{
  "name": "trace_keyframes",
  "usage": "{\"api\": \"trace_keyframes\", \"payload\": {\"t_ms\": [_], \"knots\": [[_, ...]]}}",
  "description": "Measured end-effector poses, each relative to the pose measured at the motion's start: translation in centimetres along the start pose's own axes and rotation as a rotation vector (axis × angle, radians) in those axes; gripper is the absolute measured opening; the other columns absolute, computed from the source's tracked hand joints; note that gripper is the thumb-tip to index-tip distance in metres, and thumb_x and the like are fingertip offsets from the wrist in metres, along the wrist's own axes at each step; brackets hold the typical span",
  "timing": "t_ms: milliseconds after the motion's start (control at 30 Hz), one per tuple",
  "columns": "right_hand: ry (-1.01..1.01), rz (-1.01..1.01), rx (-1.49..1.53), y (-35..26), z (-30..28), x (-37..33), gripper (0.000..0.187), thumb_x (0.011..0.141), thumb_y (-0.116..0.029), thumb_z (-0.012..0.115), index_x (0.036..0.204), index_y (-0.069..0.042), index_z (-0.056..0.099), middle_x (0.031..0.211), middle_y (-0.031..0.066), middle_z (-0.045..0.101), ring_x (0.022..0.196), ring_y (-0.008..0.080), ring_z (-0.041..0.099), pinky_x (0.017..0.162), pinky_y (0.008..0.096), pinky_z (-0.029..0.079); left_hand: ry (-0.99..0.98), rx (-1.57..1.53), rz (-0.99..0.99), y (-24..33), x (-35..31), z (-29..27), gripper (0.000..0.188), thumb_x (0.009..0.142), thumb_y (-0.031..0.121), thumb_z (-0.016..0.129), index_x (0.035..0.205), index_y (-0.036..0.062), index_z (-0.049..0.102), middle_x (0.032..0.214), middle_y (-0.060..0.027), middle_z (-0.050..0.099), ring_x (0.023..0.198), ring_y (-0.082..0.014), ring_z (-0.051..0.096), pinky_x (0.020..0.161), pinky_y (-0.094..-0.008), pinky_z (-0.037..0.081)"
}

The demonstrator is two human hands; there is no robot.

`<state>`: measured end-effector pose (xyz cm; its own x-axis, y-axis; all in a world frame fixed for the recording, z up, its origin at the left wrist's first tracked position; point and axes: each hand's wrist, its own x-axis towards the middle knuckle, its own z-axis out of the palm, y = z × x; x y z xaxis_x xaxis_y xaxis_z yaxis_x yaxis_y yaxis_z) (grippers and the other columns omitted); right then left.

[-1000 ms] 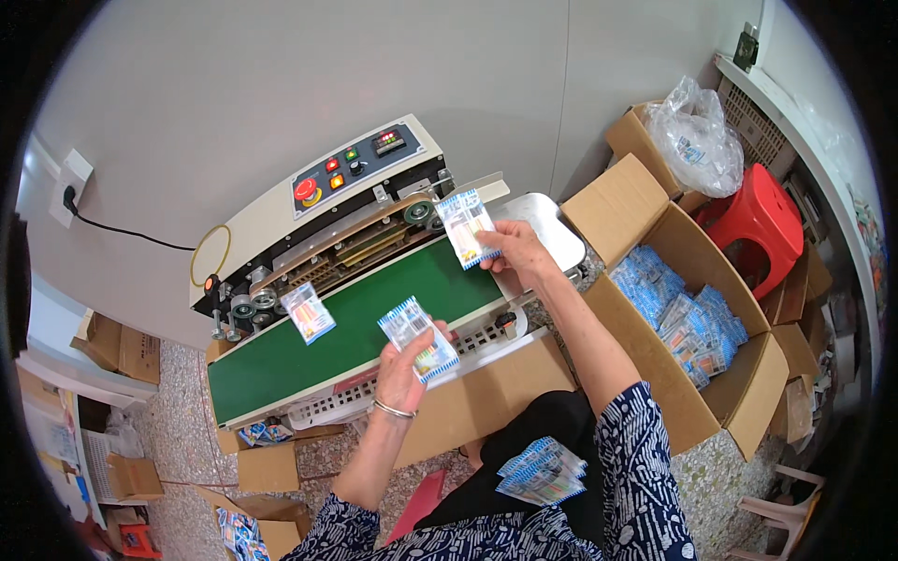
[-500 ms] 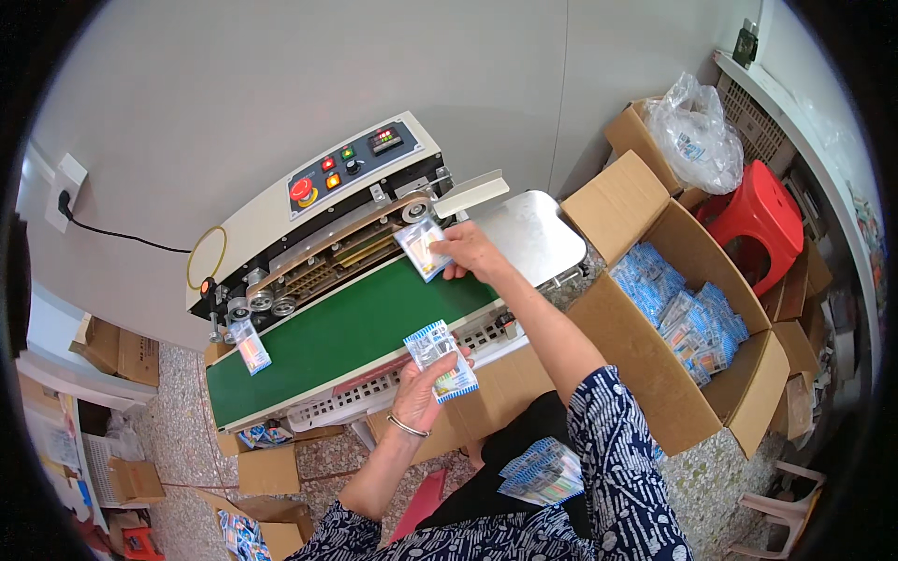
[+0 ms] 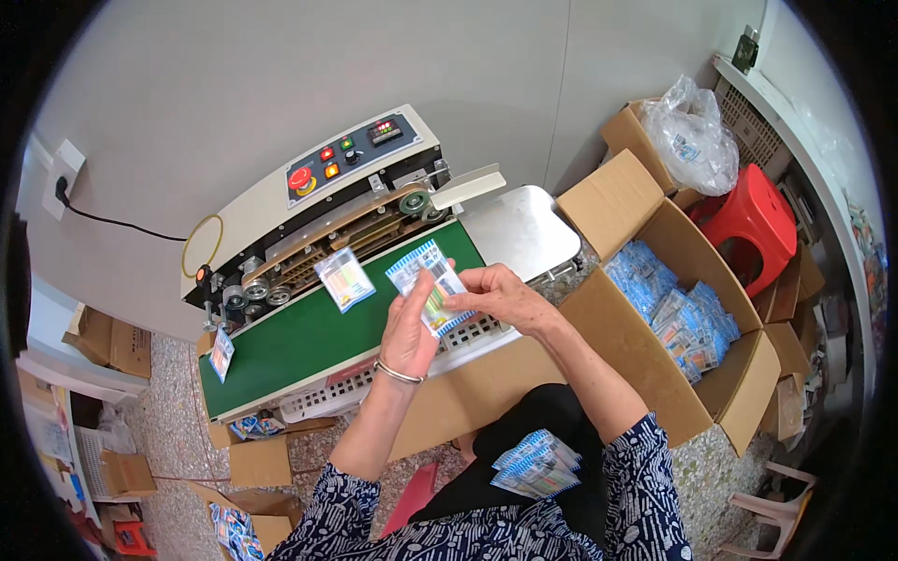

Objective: Sealing individual plastic bags using a heat sealer and organizing them into cardboard boxes.

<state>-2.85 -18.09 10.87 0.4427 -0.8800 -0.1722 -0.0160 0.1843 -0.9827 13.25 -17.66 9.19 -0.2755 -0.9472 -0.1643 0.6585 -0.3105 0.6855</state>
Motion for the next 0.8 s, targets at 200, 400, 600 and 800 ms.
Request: {"api": "trace_keyframes", "payload": {"t_ms": [200, 400, 600, 800], "knots": [[0.189, -0.053, 0.126, 1.3, -1.3, 0.7, 0.020, 0.083, -0.020, 0.063, 0.095, -0.004, 0.065, 0.078, -0.0012, 0.063, 0.065, 0.0030, 0.055, 0.057, 0.0176, 0.044, -0.021, 0.093, 0.002, -0.9, -0.1, -0.4, 0.033, 0.090, 0.024, 0.057, 0.117, 0.0056, 0.051, 0.111, -0.0035, 0.056, 0.099, -0.0098, 0.052, 0.085, -0.0286, 0.042], [0.371, -0.004, 0.056, 2.7, -7.5, 3.6, 0.016, 0.082, -0.020, 0.063, 0.084, -0.004, 0.063, 0.072, -0.0006, 0.062, 0.056, 0.0027, 0.050, 0.048, 0.0171, 0.038, -0.013, 0.181, -0.124, -2.4, -4.6, -2.1, 0.038, 0.091, 0.019, 0.053, 0.125, 0.0069, 0.043, 0.121, -0.0097, 0.052, 0.106, -0.0175, 0.052, 0.086, -0.0302, 0.043], [0.366, 0.075, -0.008, 1.5, -7.0, 7.1, 0.017, 0.082, -0.020, 0.064, 0.084, -0.003, 0.064, 0.068, -0.0006, 0.061, 0.051, 0.0033, 0.049, 0.044, 0.0169, 0.037, -0.029, 0.179, -0.265, -5.1, -8.8, -4.7, 0.033, 0.093, 0.015, 0.048, 0.125, 0.0064, 0.042, 0.121, -0.0131, 0.052, 0.107, -0.0209, 0.053, 0.085, -0.0321, 0.045], [0.252, 0.104, -0.115, 1.6, -4.3, 9.2, 0.015, 0.079, -0.018, 0.065, 0.081, -0.003, 0.064, 0.062, 0.0014, 0.058, 0.046, 0.0056, 0.048, 0.038, 0.0198, 0.032, -0.029, 0.195, -0.355, -5.7, -11.0, -5.4, 0.038, 0.092, 0.018, 0.052, 0.126, 0.0066, 0.040, 0.120, -0.0107, 0.053, 0.104, -0.0182, 0.054, 0.086, -0.0305, 0.044]]}}
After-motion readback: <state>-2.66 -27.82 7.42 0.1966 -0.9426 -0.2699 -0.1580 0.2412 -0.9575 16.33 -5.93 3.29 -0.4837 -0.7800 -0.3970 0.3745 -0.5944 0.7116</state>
